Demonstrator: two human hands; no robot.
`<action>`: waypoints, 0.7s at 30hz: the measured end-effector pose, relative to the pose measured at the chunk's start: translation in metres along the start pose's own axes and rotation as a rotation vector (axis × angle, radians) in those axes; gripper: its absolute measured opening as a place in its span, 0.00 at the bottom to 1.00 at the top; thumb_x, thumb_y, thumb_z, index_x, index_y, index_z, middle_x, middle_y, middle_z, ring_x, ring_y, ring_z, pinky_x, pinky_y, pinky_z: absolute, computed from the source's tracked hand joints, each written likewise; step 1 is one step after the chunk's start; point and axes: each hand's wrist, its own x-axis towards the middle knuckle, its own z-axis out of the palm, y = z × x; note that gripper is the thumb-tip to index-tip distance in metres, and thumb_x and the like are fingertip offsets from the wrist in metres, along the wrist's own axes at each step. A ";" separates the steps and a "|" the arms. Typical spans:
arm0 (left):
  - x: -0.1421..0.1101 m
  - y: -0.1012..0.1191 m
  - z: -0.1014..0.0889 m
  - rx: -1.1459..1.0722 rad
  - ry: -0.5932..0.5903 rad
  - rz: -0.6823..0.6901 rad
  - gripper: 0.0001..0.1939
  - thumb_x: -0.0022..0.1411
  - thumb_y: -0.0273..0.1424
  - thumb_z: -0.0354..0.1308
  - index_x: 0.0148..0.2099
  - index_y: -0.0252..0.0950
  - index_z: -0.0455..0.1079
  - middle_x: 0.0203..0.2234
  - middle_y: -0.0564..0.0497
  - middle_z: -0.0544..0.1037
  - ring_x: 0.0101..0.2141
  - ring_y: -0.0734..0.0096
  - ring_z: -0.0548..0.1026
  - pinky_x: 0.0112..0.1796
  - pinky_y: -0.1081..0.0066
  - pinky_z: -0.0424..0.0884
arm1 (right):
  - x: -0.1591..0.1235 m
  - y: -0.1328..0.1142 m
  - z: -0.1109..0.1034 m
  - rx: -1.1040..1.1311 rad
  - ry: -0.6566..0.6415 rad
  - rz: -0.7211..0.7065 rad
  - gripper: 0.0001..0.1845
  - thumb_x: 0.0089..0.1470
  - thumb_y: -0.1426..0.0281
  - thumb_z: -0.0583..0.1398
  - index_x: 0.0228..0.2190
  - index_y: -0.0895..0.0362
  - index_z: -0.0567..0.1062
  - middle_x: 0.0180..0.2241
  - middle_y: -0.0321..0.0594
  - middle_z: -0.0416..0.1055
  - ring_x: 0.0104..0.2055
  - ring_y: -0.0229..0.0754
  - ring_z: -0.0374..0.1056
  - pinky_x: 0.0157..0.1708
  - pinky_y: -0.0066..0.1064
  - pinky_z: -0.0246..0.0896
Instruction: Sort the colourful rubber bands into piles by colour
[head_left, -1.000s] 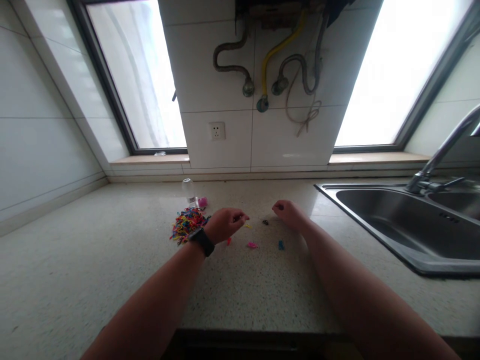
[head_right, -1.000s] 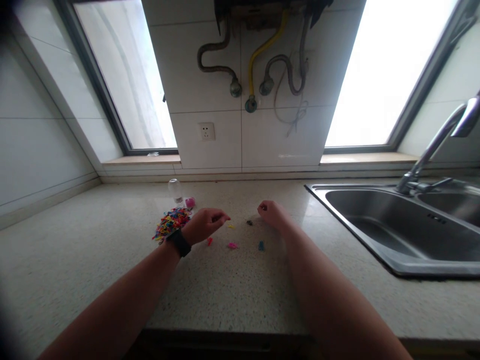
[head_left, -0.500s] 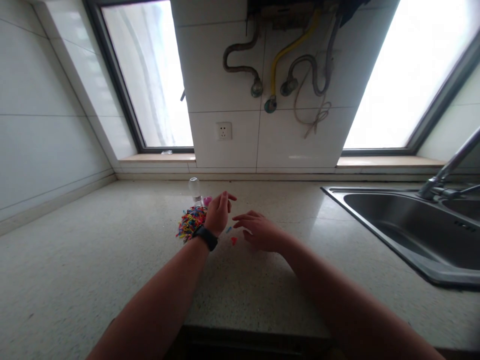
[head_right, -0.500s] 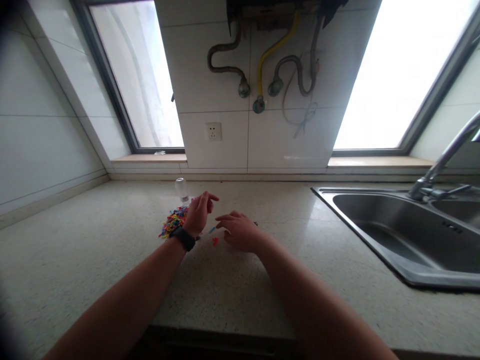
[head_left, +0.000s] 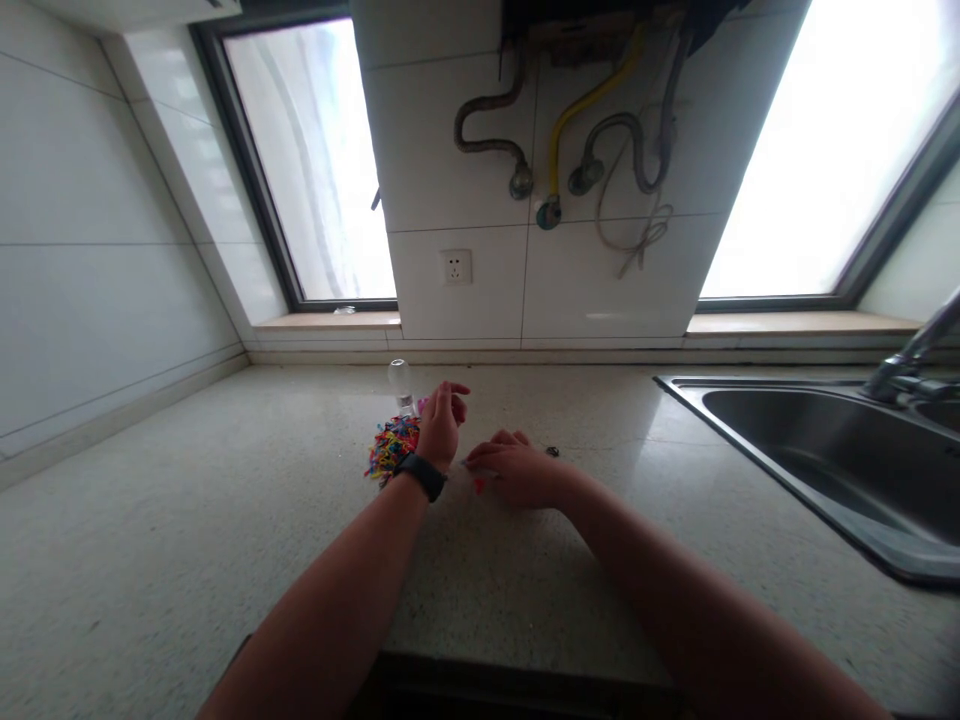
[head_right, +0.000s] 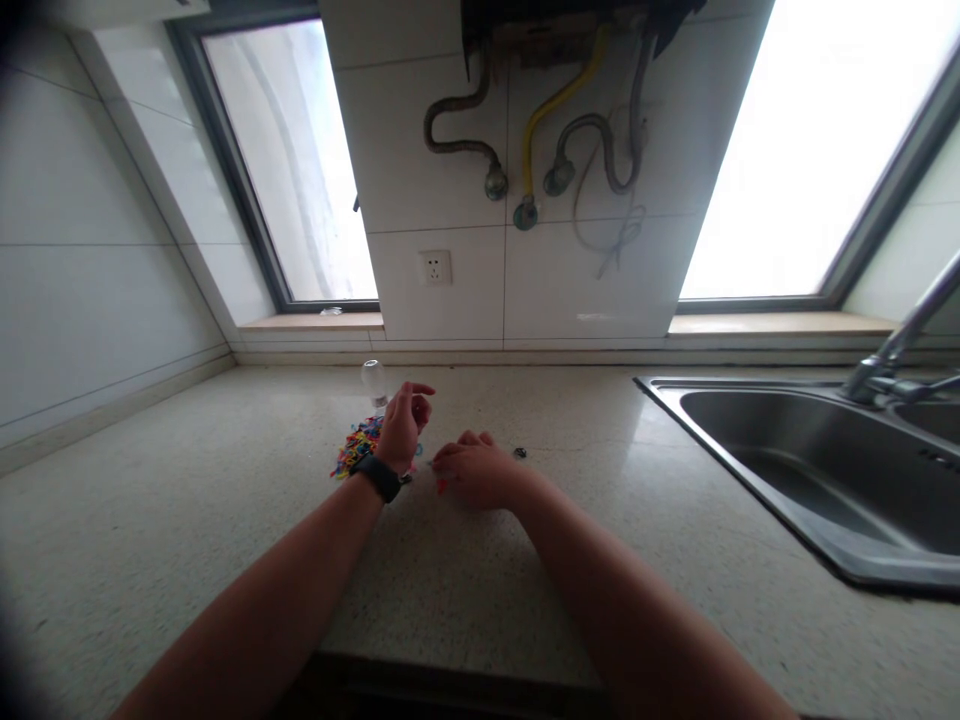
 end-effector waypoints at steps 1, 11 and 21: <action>0.000 0.000 -0.001 0.001 0.000 0.003 0.27 0.69 0.50 0.39 0.40 0.34 0.68 0.19 0.56 0.62 0.20 0.77 0.60 0.20 0.75 0.56 | -0.001 0.000 0.000 -0.001 -0.007 -0.003 0.26 0.51 0.74 0.56 0.52 0.48 0.76 0.55 0.40 0.71 0.54 0.53 0.60 0.54 0.47 0.47; -0.002 -0.002 -0.003 0.059 -0.037 0.053 0.25 0.69 0.48 0.42 0.37 0.35 0.70 0.19 0.55 0.63 0.21 0.76 0.62 0.22 0.75 0.57 | -0.044 0.045 -0.046 0.327 0.100 0.242 0.19 0.52 0.76 0.56 0.42 0.55 0.82 0.39 0.42 0.79 0.38 0.41 0.69 0.41 0.32 0.60; -0.005 -0.002 -0.003 0.155 -0.116 0.100 0.22 0.69 0.45 0.45 0.35 0.35 0.71 0.18 0.56 0.62 0.20 0.76 0.60 0.23 0.74 0.56 | -0.095 0.094 -0.063 0.586 -0.256 0.452 0.14 0.37 0.64 0.71 0.29 0.57 0.81 0.29 0.40 0.78 0.31 0.40 0.71 0.31 0.29 0.61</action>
